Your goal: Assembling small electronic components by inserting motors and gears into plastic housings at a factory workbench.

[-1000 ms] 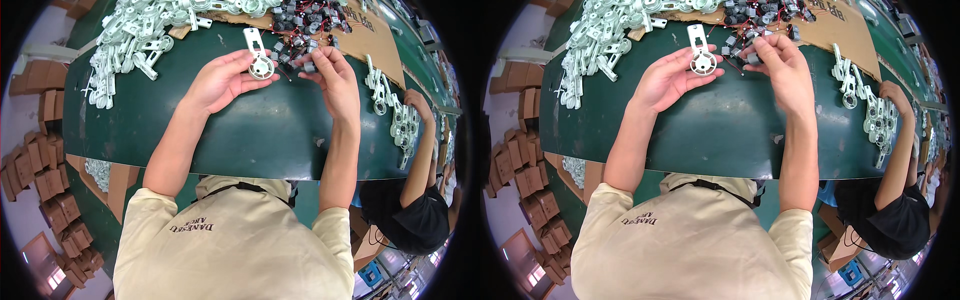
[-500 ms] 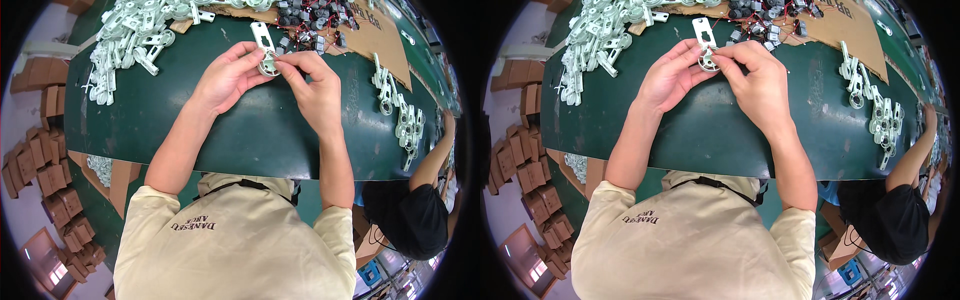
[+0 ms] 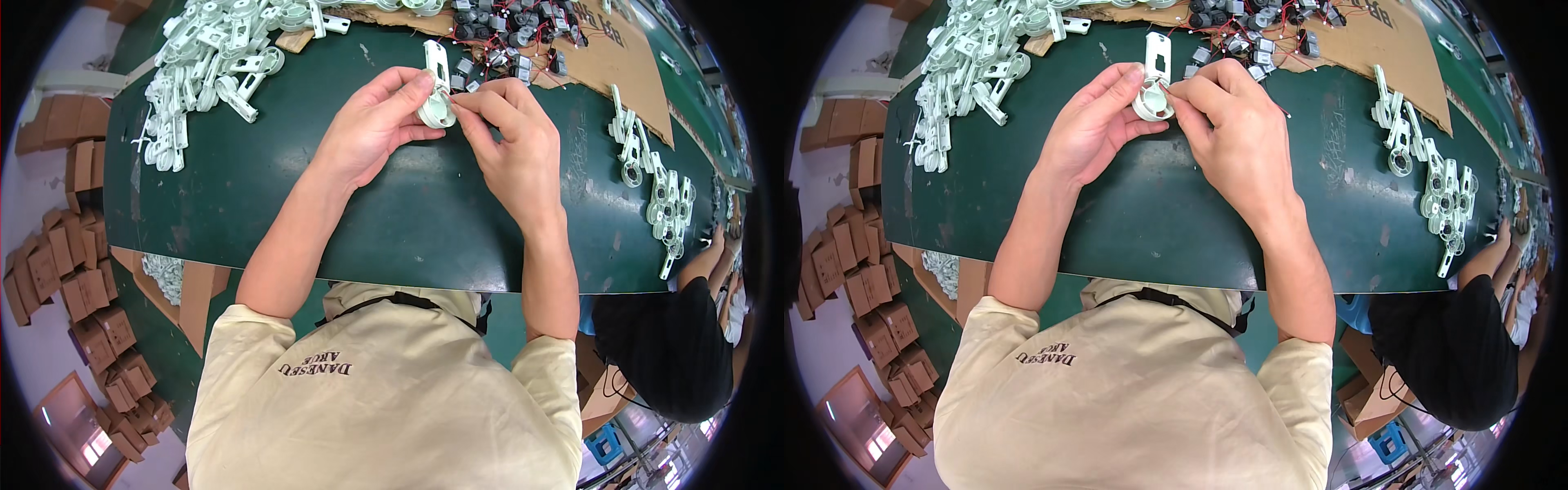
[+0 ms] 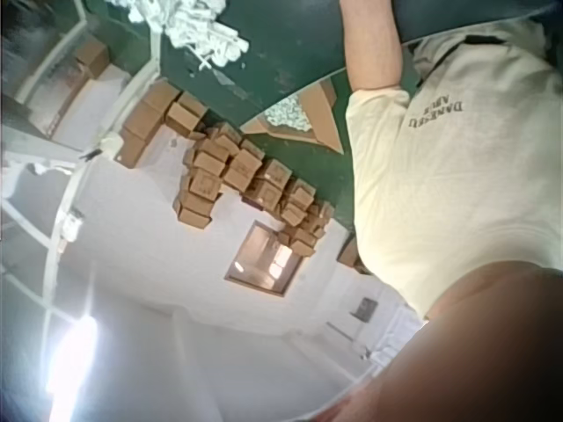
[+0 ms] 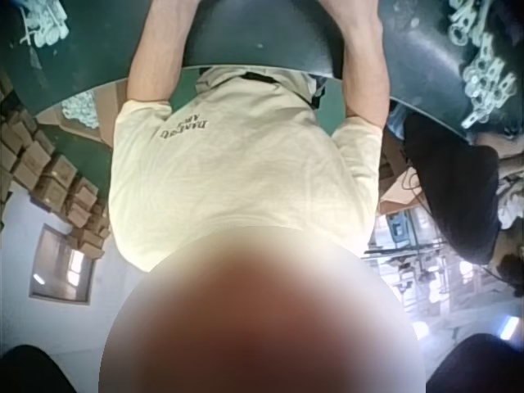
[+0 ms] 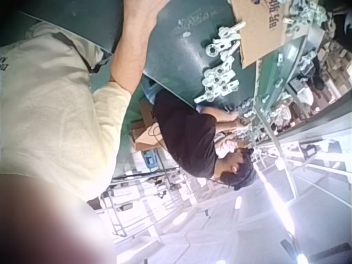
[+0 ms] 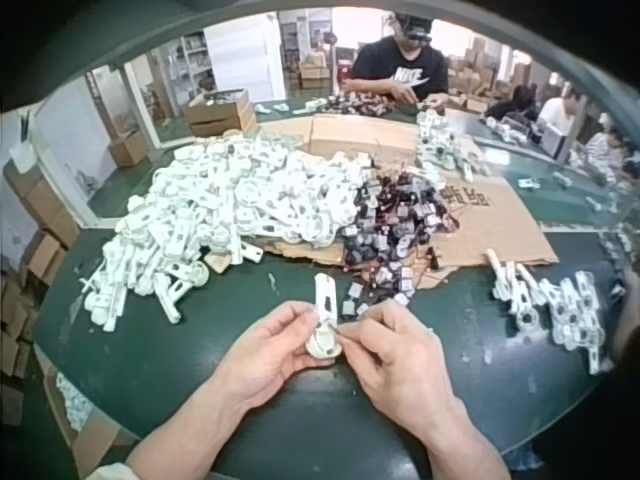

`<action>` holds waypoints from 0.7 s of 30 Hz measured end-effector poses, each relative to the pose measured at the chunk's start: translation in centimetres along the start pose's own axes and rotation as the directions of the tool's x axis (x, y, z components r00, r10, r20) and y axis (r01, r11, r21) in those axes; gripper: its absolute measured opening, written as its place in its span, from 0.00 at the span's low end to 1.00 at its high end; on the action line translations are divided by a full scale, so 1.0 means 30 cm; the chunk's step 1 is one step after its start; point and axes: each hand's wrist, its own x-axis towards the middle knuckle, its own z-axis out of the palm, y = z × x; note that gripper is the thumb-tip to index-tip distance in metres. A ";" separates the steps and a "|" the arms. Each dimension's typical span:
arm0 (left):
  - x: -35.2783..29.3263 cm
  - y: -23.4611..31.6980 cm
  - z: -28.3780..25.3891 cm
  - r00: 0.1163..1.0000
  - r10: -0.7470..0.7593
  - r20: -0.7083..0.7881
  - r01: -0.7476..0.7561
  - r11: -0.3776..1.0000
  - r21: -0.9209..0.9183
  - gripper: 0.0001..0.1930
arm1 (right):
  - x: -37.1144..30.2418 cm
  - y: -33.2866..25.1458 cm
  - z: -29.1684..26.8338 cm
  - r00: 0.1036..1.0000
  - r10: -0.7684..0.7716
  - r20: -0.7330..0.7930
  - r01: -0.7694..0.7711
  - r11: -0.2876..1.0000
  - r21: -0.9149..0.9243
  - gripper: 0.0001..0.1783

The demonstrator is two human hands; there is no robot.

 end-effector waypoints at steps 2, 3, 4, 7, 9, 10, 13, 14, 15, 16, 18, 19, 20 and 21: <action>-0.001 0.003 0.007 1.000 -0.009 -0.015 0.009 1.000 -0.001 0.15 | 0.002 0.002 -0.005 0.997 -0.081 -0.006 0.081 0.995 -0.053 0.05; -0.001 0.003 0.010 1.000 -0.018 -0.016 0.018 1.000 -0.009 0.15 | 0.002 0.004 -0.006 0.997 -0.081 -0.006 0.081 0.995 -0.054 0.05; 0.000 0.004 0.010 0.999 -0.029 -0.018 0.029 0.999 -0.016 0.15 | 0.003 0.008 -0.006 0.995 -0.105 -0.001 0.104 0.992 -0.067 0.06; -0.002 0.013 0.008 0.999 -0.053 -0.010 0.053 0.999 0.010 0.16 | 0.003 0.017 -0.006 0.991 -0.131 0.014 0.132 0.987 -0.093 0.06; -0.002 0.014 0.004 0.999 -0.051 -0.007 0.051 0.998 0.020 0.15 | 0.003 0.018 -0.008 0.990 -0.136 0.025 0.138 0.985 -0.107 0.07; -0.002 0.013 0.002 0.999 -0.049 -0.004 0.049 0.998 0.029 0.15 | 0.003 0.017 -0.012 0.988 -0.147 0.045 0.152 0.979 -0.137 0.07; 0.002 -0.004 0.010 0.999 0.001 -0.035 0.002 0.996 0.093 0.15 | -0.005 0.017 -0.013 0.990 -0.121 0.073 0.131 0.980 -0.153 0.07; 0.002 -0.007 0.008 0.999 0.001 -0.035 0.003 0.996 0.094 0.15 | -0.008 0.018 -0.013 0.993 -0.084 0.082 0.095 0.985 -0.141 0.07; 0.003 -0.009 0.007 0.999 0.006 -0.031 -0.004 0.996 0.087 0.14 | -0.007 0.014 -0.013 0.993 -0.083 0.081 0.094 0.986 -0.141 0.07; 0.004 -0.010 0.006 1.000 0.011 -0.027 -0.009 0.997 0.080 0.14 | -0.004 0.008 -0.014 0.996 -0.053 0.075 0.059 0.995 -0.085 0.06; 0.000 -0.008 0.009 1.000 0.001 -0.018 0.001 0.997 0.072 0.14 | 0.000 0.000 -0.007 0.997 -0.022 0.070 0.024 0.999 -0.028 0.05; -0.001 -0.008 0.011 1.000 -0.010 -0.008 0.010 0.998 0.062 0.15 | 0.001 -0.002 -0.001 0.999 -0.015 0.033 0.015 1.000 -0.019 0.05; -0.001 -0.009 0.012 1.000 -0.011 -0.006 0.012 0.998 0.062 0.15 | 0.001 -0.003 0.002 1.000 -0.008 -0.004 0.008 1.000 -0.009 0.05; -0.001 -0.010 0.012 1.000 -0.016 -0.002 0.016 0.999 0.048 0.15 | -0.001 -0.002 0.004 1.000 -0.006 -0.005 0.006 1.000 -0.010 0.05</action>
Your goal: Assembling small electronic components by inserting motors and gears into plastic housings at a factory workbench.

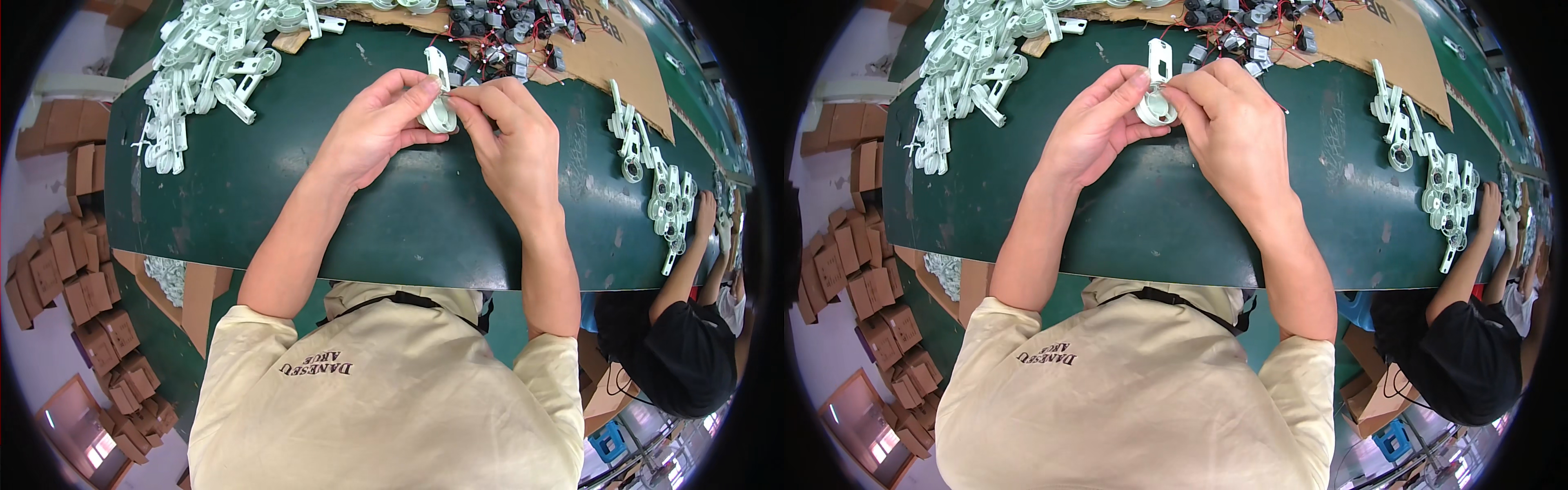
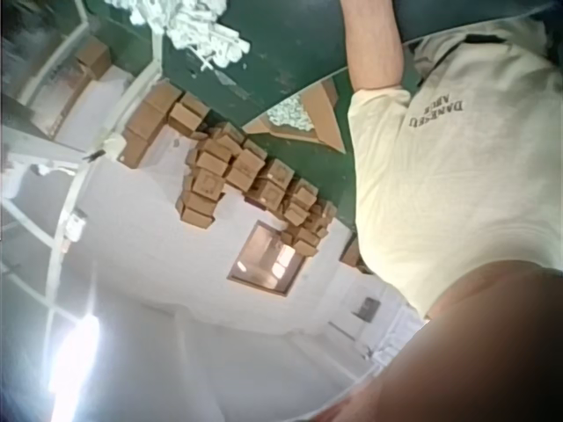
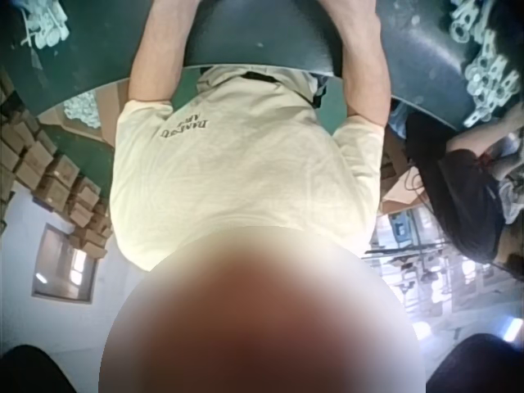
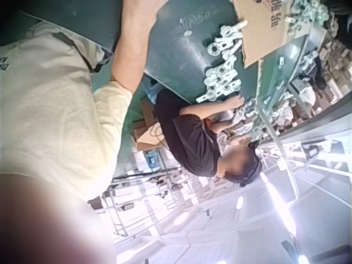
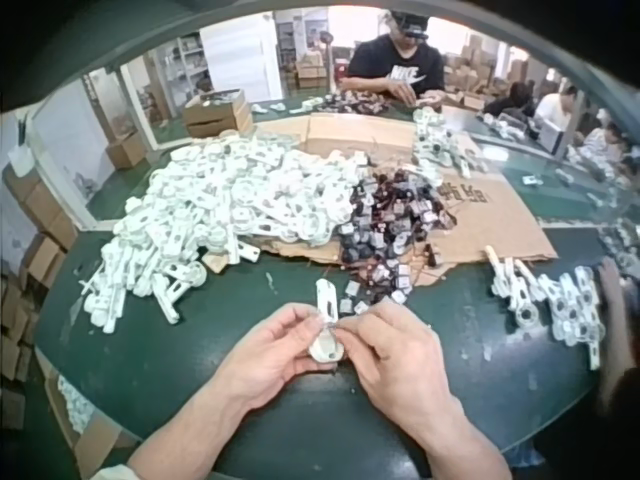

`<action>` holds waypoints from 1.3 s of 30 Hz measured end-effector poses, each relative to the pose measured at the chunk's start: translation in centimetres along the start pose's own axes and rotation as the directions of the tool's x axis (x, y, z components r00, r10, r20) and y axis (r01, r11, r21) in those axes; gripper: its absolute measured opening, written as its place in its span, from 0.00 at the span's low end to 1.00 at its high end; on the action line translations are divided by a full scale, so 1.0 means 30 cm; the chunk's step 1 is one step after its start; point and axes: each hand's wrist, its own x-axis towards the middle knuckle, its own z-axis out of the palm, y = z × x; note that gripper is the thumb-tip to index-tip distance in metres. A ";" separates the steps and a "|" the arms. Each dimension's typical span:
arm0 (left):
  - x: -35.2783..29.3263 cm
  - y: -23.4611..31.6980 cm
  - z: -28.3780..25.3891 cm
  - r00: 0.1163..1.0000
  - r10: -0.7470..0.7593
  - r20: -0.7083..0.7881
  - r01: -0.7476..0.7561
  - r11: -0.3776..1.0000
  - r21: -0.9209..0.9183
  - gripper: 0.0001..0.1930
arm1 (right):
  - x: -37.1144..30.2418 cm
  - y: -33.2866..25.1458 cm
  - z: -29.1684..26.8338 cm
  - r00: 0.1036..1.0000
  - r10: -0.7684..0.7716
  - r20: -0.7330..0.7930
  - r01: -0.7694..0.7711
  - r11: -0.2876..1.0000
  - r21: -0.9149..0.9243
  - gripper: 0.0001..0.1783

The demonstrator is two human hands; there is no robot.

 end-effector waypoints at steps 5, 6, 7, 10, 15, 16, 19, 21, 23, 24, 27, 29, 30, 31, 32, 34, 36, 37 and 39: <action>-0.002 0.012 0.012 1.000 -0.019 -0.023 0.018 0.999 -0.030 0.15 | 0.004 0.007 0.008 0.993 -0.068 -0.101 0.063 0.997 -0.051 0.04; -0.004 0.018 0.012 0.999 -0.040 -0.014 0.039 0.999 -0.018 0.16 | 0.006 0.008 0.008 0.993 -0.070 -0.100 0.065 0.997 -0.051 0.04; -0.006 0.020 0.010 0.998 -0.061 -0.005 0.061 0.998 -0.005 0.16 | 0.006 0.009 0.009 0.991 -0.098 -0.094 0.093 0.994 -0.055 0.05; -0.008 0.021 0.004 0.997 -0.070 -0.014 0.070 0.997 0.017 0.17 | 0.006 0.016 0.008 0.981 -0.183 -0.062 0.177 0.980 -0.089 0.06; -0.002 0.016 -0.004 0.998 -0.053 -0.032 0.054 0.999 0.007 0.17 | 0.010 0.015 -0.007 0.963 -0.264 0.063 0.270 0.954 -0.132 0.07; -0.002 0.014 -0.004 0.998 -0.058 -0.033 0.059 0.998 0.017 0.17 | 0.011 0.016 -0.009 0.966 -0.248 0.068 0.255 0.961 -0.109 0.07; 0.000 0.010 -0.003 1.000 0.003 -0.027 -0.002 1.000 0.016 0.16 | 0.005 0.016 -0.006 0.987 -0.148 0.067 0.151 0.988 -0.040 0.06; 0.000 0.006 0.003 0.999 0.030 -0.023 -0.029 0.999 0.046 0.15 | 0.001 0.012 -0.003 0.996 -0.062 0.065 0.061 0.998 0.007 0.05; 0.001 0.006 0.004 0.998 0.056 -0.018 -0.055 0.996 0.077 0.15 | 0.002 0.003 -0.004 0.997 0.041 0.061 -0.043 0.998 0.036 0.05; 0.001 0.005 0.001 0.999 0.052 -0.009 -0.051 0.996 0.075 0.14 | 0.002 0.001 -0.009 0.997 0.042 0.060 -0.044 0.998 0.035 0.05; 0.002 0.004 0.007 0.998 0.059 -0.002 -0.058 0.996 0.061 0.14 | 0.006 -0.005 -0.017 0.993 0.065 0.097 -0.068 0.997 0.029 0.06; 0.000 0.001 0.017 0.998 0.066 -0.002 -0.066 0.997 0.045 0.14 | 0.004 -0.010 -0.017 0.981 0.175 0.084 -0.180 0.981 0.066 0.06; -0.002 0.001 0.020 0.997 0.081 0.002 -0.081 0.992 0.092 0.14 | 0.002 -0.010 -0.015 0.981 0.176 0.083 -0.182 0.981 0.066 0.06; -0.003 0.002 0.021 0.995 0.097 0.007 -0.097 0.985 0.139 0.14 | 0.001 -0.010 -0.011 0.976 0.207 0.067 -0.213 0.973 0.085 0.07; -0.002 -0.002 0.020 0.995 0.097 0.007 -0.097 0.985 0.140 0.14 | 0.001 -0.010 -0.009 0.970 0.239 0.052 -0.243 0.964 0.105 0.07; -0.001 -0.011 0.015 0.995 0.100 0.010 -0.101 0.986 0.133 0.14 | 0.002 -0.020 -0.010 0.967 0.247 0.062 -0.252 0.962 0.108 0.08; -0.002 -0.013 0.014 0.991 0.133 -0.002 -0.132 0.984 0.121 0.14 | 0.000 -0.023 -0.015 0.964 0.255 0.073 -0.262 0.959 0.111 0.09; -0.001 -0.012 0.014 0.986 0.167 -0.015 -0.164 0.980 0.110 0.14 | 0.001 -0.020 -0.021 0.961 0.253 0.107 -0.268 0.950 0.157 0.09; -0.007 -0.001 0.011 0.986 0.167 -0.025 -0.164 0.982 0.097 0.15 | 0.001 -0.017 -0.033 0.958 0.251 0.142 -0.276 0.940 0.203 0.09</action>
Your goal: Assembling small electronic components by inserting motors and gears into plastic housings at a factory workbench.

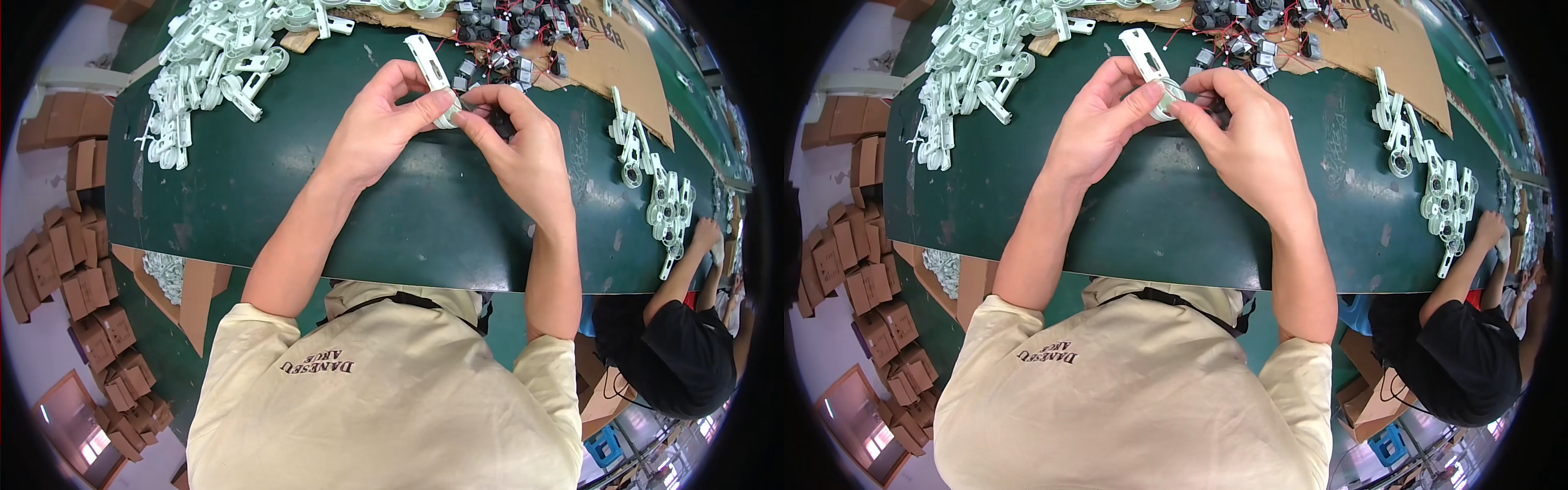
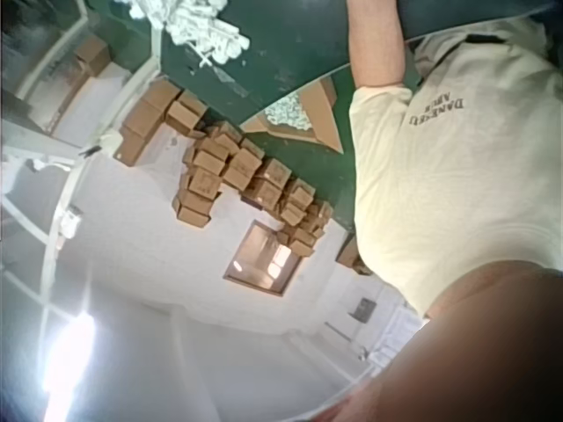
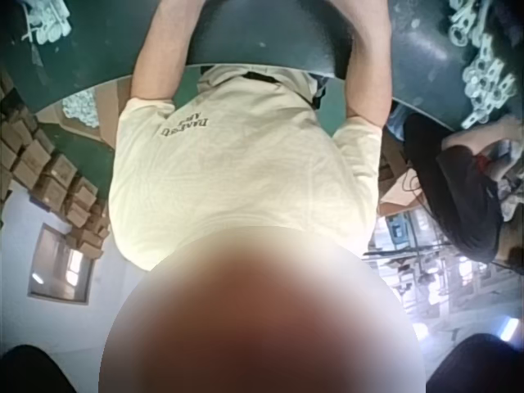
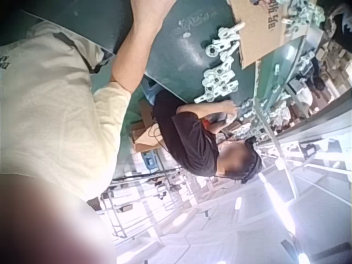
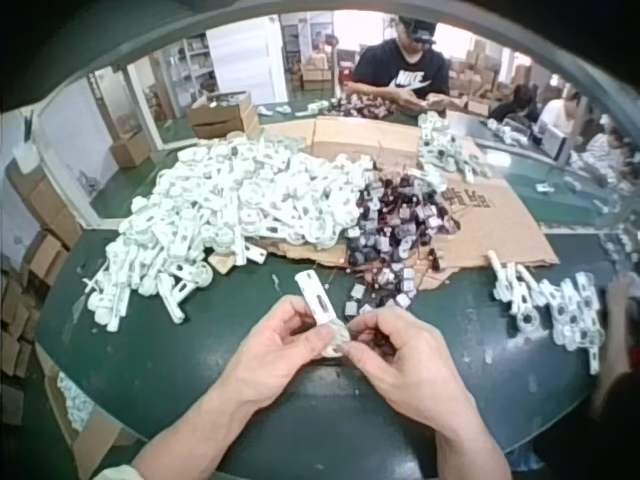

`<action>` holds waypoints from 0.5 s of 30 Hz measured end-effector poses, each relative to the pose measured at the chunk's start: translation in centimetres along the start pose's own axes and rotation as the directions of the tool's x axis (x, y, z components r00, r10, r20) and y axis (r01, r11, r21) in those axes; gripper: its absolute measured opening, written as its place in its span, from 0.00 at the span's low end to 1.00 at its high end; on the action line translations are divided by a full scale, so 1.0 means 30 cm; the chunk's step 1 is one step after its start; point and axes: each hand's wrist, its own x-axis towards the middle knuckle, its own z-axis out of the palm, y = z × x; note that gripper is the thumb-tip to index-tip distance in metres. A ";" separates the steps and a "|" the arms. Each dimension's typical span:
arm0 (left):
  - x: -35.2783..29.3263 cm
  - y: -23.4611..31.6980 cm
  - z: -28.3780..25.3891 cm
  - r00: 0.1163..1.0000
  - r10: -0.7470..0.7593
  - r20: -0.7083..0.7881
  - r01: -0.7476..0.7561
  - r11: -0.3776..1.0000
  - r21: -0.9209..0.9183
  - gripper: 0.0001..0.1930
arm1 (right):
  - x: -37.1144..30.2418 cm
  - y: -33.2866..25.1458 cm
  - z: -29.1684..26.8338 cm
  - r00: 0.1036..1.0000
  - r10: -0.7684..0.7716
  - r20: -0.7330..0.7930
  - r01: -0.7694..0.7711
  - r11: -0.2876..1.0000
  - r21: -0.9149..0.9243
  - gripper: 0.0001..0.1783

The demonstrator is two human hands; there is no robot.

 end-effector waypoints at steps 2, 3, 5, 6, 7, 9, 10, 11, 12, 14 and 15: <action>-0.002 0.005 -0.003 1.000 0.001 -0.011 -0.001 1.000 -0.013 0.15 | 0.002 -0.007 -0.013 0.998 0.031 0.060 -0.029 0.999 -0.035 0.09; -0.005 0.001 -0.005 1.000 0.014 0.003 -0.014 1.000 0.014 0.16 | 0.000 0.001 -0.005 0.998 0.031 0.061 -0.029 0.999 -0.034 0.09; -0.002 0.001 0.001 0.999 0.029 0.024 -0.030 0.999 0.040 0.17 | 0.001 0.024 0.012 0.998 -0.052 0.020 0.052 0.999 0.011 0.08; -0.002 0.002 0.006 0.998 0.040 0.038 -0.041 0.998 0.037 0.17 | 0.005 0.020 0.014 0.998 -0.052 0.019 0.052 0.999 0.010 0.08; -0.003 0.003 0.009 0.997 0.051 0.051 -0.053 0.998 0.036 0.17 | 0.008 0.011 0.019 0.997 -0.075 0.000 0.075 0.997 -0.020 0.07; 0.006 0.004 0.012 0.998 0.040 0.049 -0.041 0.999 0.028 0.17 | 0.015 0.005 0.021 0.995 -0.100 -0.021 0.099 0.994 -0.053 0.06; 0.013 0.002 0.017 0.998 0.029 0.056 -0.030 0.999 0.015 0.18 | 0.013 0.007 0.016 0.995 -0.090 -0.048 0.088 0.995 -0.054 0.05; 0.016 0.000 0.023 0.997 0.035 0.071 -0.035 0.999 0.008 0.18 | 0.011 0.008 0.009 0.994 -0.082 -0.078 0.078 0.995 -0.059 0.05; 0.011 0.000 0.028 0.998 0.029 0.063 -0.032 0.999 0.038 0.18 | 0.005 0.008 0.011 0.993 -0.077 -0.094 0.073 0.996 -0.044 0.04; 0.020 -0.001 0.050 0.997 0.049 0.062 -0.054 0.995 0.078 0.20 | 0.007 0.021 -0.002 0.992 -0.096 -0.083 0.087 0.990 -0.107 0.05; 0.017 -0.007 0.040 0.997 0.061 0.048 -0.066 0.991 0.116 0.21 | 0.013 0.030 -0.002 0.989 -0.123 -0.076 0.117 0.990 -0.082 0.05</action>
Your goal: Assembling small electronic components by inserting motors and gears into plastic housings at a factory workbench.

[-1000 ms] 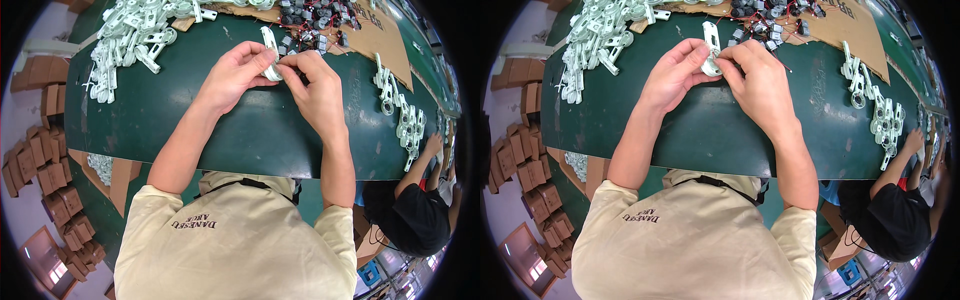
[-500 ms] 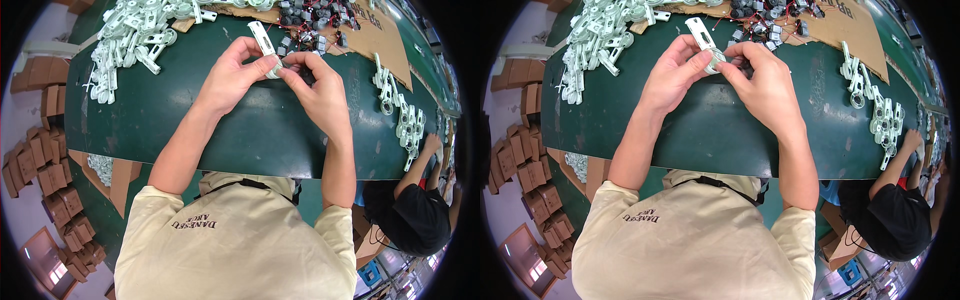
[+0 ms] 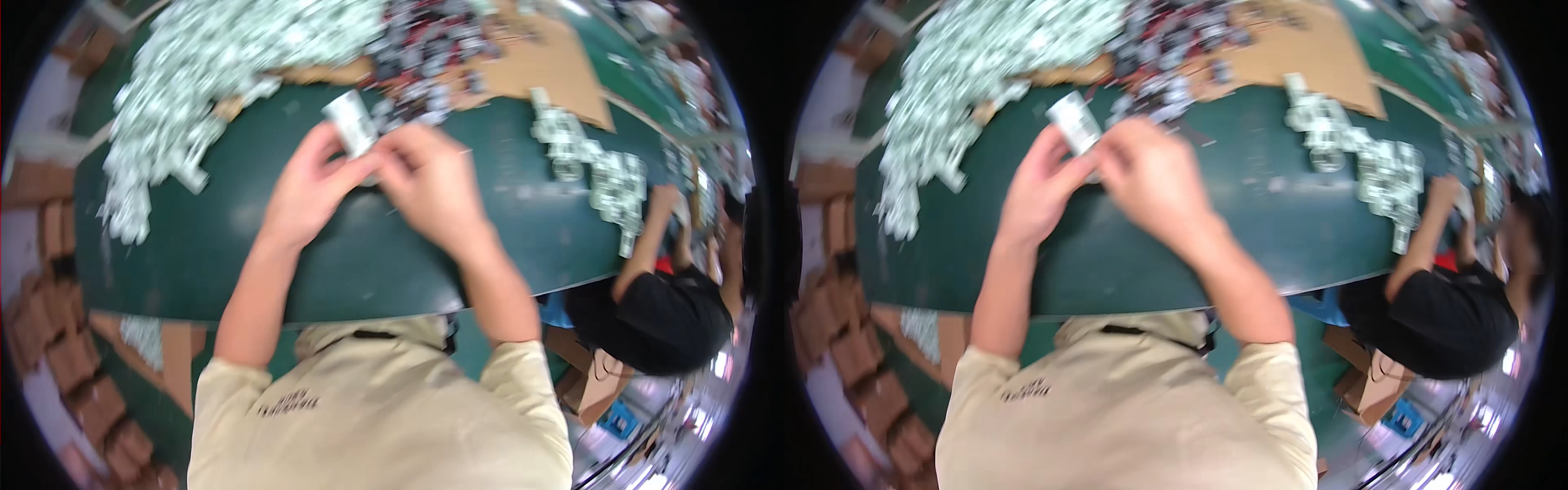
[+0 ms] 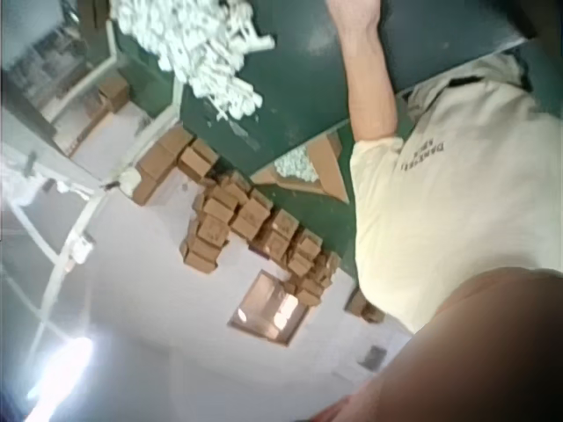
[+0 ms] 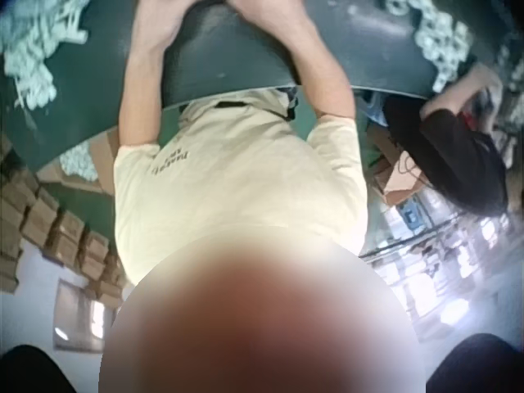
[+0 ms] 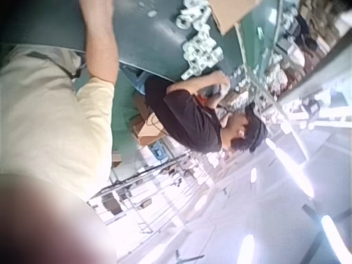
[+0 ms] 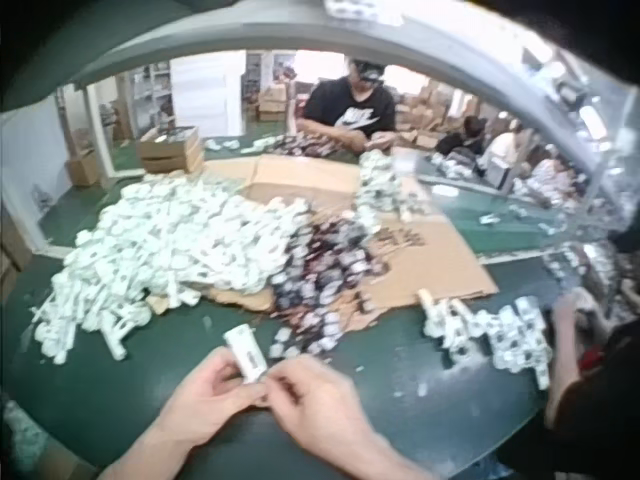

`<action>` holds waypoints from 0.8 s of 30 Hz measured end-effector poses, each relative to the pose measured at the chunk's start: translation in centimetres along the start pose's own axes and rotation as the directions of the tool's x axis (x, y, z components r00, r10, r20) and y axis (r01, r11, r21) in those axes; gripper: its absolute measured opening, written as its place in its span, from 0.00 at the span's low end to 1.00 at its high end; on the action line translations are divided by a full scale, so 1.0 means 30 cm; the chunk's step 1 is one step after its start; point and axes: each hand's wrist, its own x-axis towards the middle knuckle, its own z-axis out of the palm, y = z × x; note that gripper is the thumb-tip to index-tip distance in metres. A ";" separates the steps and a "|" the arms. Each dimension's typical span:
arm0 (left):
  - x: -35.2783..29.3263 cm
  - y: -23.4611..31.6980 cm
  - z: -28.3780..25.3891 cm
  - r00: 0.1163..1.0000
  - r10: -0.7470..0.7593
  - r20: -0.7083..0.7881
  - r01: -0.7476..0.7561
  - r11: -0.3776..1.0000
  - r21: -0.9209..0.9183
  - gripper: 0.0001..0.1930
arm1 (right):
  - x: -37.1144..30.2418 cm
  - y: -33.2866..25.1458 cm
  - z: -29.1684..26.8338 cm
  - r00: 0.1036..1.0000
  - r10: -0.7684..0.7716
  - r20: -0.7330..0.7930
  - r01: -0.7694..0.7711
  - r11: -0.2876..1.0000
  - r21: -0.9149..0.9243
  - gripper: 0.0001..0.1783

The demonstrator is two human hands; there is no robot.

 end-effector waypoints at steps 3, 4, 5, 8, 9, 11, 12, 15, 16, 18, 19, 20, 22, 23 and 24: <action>-0.023 0.000 -0.020 0.993 -0.059 -0.101 0.048 0.993 -0.110 0.22 | 0.005 0.015 -0.021 0.991 -0.033 0.133 0.026 0.998 0.049 0.08; -0.020 -0.003 -0.038 0.991 -0.061 -0.118 0.046 0.991 -0.123 0.22 | 0.006 0.013 -0.040 0.983 -0.049 0.177 0.042 0.998 0.041 0.10; -0.022 0.005 -0.033 0.987 -0.071 -0.145 0.053 0.990 -0.128 0.19 | 0.002 0.007 -0.058 0.971 -0.002 0.239 -0.006 0.999 0.033 0.11; -0.027 0.002 -0.034 0.991 -0.046 -0.126 0.030 0.991 -0.130 0.12 | -0.018 0.013 -0.038 0.982 0.017 0.189 -0.030 0.997 0.067 0.13; -0.022 -0.002 -0.030 0.991 -0.031 -0.127 0.015 0.992 -0.124 0.12 | -0.018 0.017 -0.050 0.984 0.020 0.176 -0.031 0.998 0.062 0.13; -0.025 0.003 -0.030 0.990 -0.010 -0.144 -0.008 0.993 -0.120 0.13 | -0.015 -0.007 -0.050 0.962 0.133 0.236 -0.142 0.990 0.022 0.14; -0.023 0.003 -0.028 0.989 0.010 -0.147 -0.027 0.993 -0.115 0.14 | -0.023 0.010 -0.042 0.990 -0.023 0.142 0.030 0.998 -0.047 0.15; -0.015 0.000 -0.022 0.989 0.006 -0.149 -0.021 0.995 -0.095 0.15 | -0.015 0.014 -0.037 0.998 0.003 0.064 -0.004 1.000 0.015 0.15; -0.014 -0.005 -0.020 0.989 -0.022 -0.147 0.010 0.997 -0.080 0.16 | -0.010 0.006 -0.039 0.998 0.002 0.067 -0.003 1.000 0.015 0.15; -0.018 -0.020 -0.041 0.992 -0.058 -0.110 0.052 0.997 -0.059 0.16 | -0.001 -0.024 -0.046 0.967 0.174 0.186 -0.218 0.942 0.255 0.15; -0.018 -0.024 -0.045 0.994 -0.082 -0.071 0.076 0.994 -0.080 0.16 | 0.001 -0.025 -0.046 0.966 0.174 0.189 -0.220 0.941 0.258 0.15; -0.020 -0.025 -0.050 0.994 -0.107 -0.033 0.104 0.990 -0.098 0.15 | 0.001 -0.027 -0.044 0.965 0.184 0.188 -0.232 0.934 0.273 0.14; -0.030 -0.005 -0.046 0.989 -0.145 -0.031 0.140 0.982 -0.128 0.14 | -0.002 -0.024 -0.028 0.964 0.200 0.178 -0.247 0.919 0.309 0.13; -0.038 0.009 -0.030 0.985 -0.162 -0.055 0.154 0.981 -0.118 0.14 | -0.004 -0.017 -0.013 0.964 0.204 0.171 -0.251 0.910 0.330 0.13; -0.035 0.018 -0.014 0.984 -0.161 -0.080 0.154 0.985 -0.078 0.14 | -0.006 -0.001 0.001 0.958 0.218 0.185 -0.274 0.888 0.370 0.12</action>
